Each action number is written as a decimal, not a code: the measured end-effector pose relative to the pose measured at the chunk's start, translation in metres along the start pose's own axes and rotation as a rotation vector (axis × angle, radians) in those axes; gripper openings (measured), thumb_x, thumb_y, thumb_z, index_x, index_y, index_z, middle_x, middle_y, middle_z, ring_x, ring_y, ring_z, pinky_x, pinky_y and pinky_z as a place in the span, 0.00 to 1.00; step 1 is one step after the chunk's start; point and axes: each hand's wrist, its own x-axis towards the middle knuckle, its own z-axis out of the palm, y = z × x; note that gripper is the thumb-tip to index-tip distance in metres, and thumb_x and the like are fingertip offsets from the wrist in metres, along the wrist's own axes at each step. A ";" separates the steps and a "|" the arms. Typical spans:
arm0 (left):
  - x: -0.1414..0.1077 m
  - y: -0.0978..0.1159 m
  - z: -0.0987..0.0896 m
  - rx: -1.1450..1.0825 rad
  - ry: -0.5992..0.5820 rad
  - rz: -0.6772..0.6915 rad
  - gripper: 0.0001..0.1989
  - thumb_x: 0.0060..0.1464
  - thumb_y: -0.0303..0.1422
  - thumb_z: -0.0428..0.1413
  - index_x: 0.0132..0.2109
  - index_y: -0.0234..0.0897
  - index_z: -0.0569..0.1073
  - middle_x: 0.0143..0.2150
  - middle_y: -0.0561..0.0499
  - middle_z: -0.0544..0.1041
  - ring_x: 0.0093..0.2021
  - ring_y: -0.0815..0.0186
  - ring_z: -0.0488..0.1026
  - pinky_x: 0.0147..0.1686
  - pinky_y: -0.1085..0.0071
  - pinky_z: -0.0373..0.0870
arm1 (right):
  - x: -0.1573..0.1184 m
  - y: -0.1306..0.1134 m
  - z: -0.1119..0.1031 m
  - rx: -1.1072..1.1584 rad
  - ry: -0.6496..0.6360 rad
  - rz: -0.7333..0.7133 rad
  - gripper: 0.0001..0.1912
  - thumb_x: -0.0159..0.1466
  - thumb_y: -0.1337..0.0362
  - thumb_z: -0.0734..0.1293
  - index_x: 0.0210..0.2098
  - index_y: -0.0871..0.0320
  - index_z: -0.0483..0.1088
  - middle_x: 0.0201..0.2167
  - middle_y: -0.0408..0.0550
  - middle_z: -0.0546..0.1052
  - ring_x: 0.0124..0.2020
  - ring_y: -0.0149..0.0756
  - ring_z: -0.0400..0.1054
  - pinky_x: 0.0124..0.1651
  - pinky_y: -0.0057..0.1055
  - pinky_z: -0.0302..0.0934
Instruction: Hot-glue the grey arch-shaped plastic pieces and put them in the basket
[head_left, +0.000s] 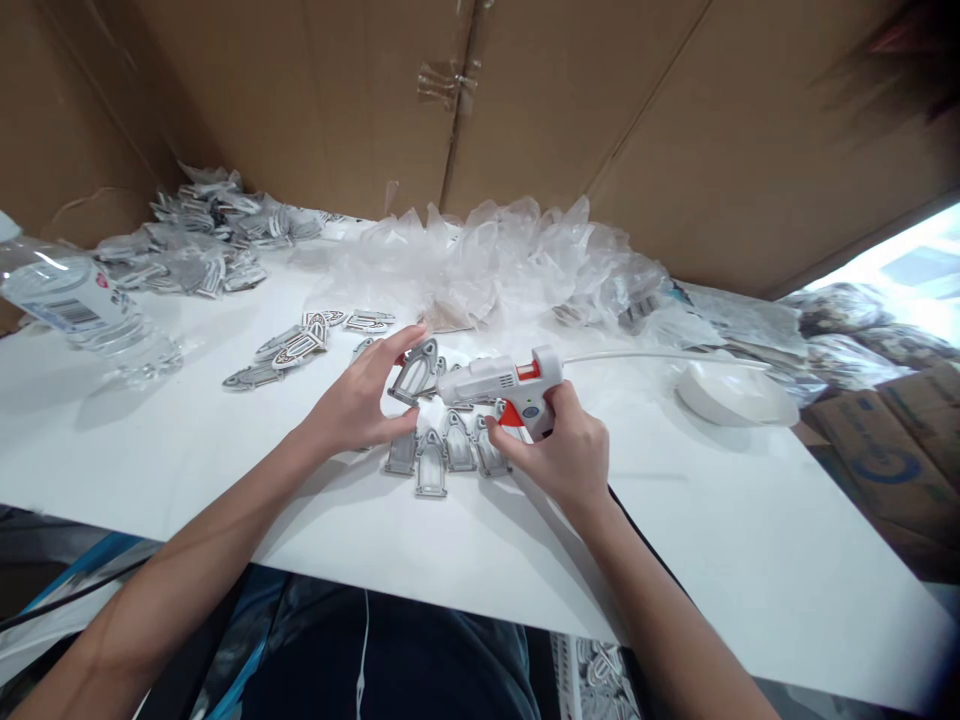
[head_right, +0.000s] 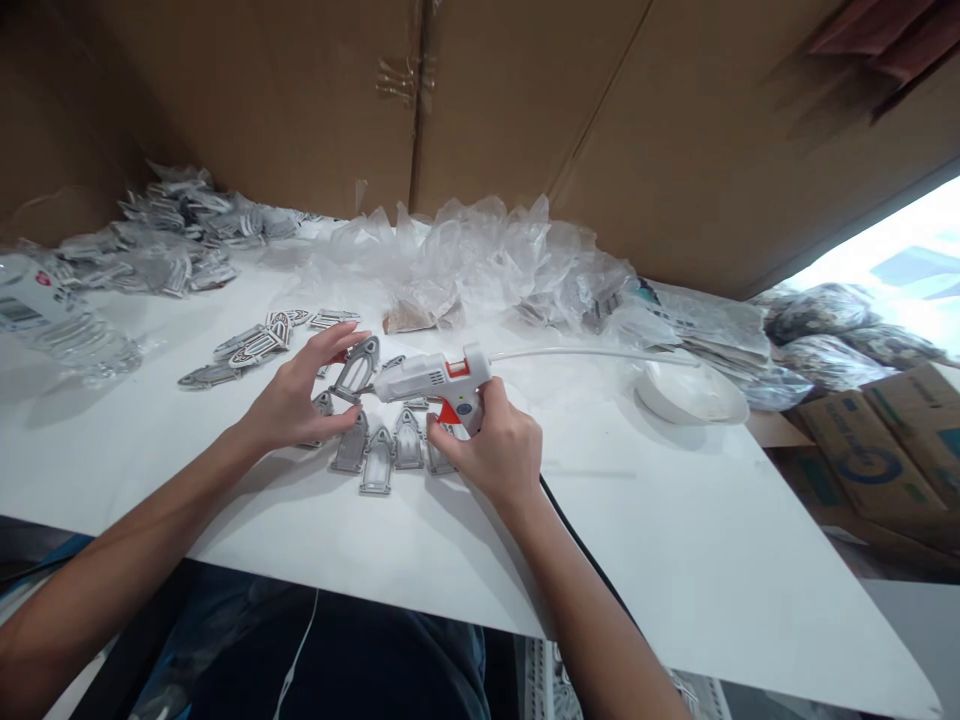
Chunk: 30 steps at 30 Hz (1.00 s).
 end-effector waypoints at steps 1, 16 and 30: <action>0.000 0.000 0.000 -0.005 -0.003 -0.003 0.44 0.51 0.27 0.58 0.70 0.44 0.46 0.67 0.43 0.61 0.63 0.58 0.65 0.57 0.62 0.73 | 0.000 0.000 0.000 0.004 -0.001 0.003 0.21 0.54 0.50 0.68 0.32 0.57 0.56 0.18 0.34 0.59 0.16 0.22 0.53 0.20 0.21 0.49; 0.000 0.006 0.008 -0.102 -0.054 -0.127 0.45 0.47 0.29 0.59 0.69 0.43 0.47 0.63 0.43 0.65 0.62 0.58 0.67 0.55 0.64 0.75 | 0.001 0.002 -0.001 -0.047 0.001 0.179 0.23 0.53 0.46 0.67 0.33 0.57 0.59 0.19 0.38 0.64 0.18 0.26 0.57 0.22 0.24 0.50; 0.002 0.006 0.006 -0.082 0.006 -0.273 0.44 0.45 0.29 0.59 0.68 0.42 0.50 0.63 0.43 0.65 0.62 0.54 0.67 0.55 0.60 0.74 | 0.001 -0.001 -0.004 0.007 0.047 0.101 0.21 0.53 0.49 0.68 0.32 0.57 0.57 0.17 0.35 0.61 0.16 0.23 0.55 0.21 0.22 0.51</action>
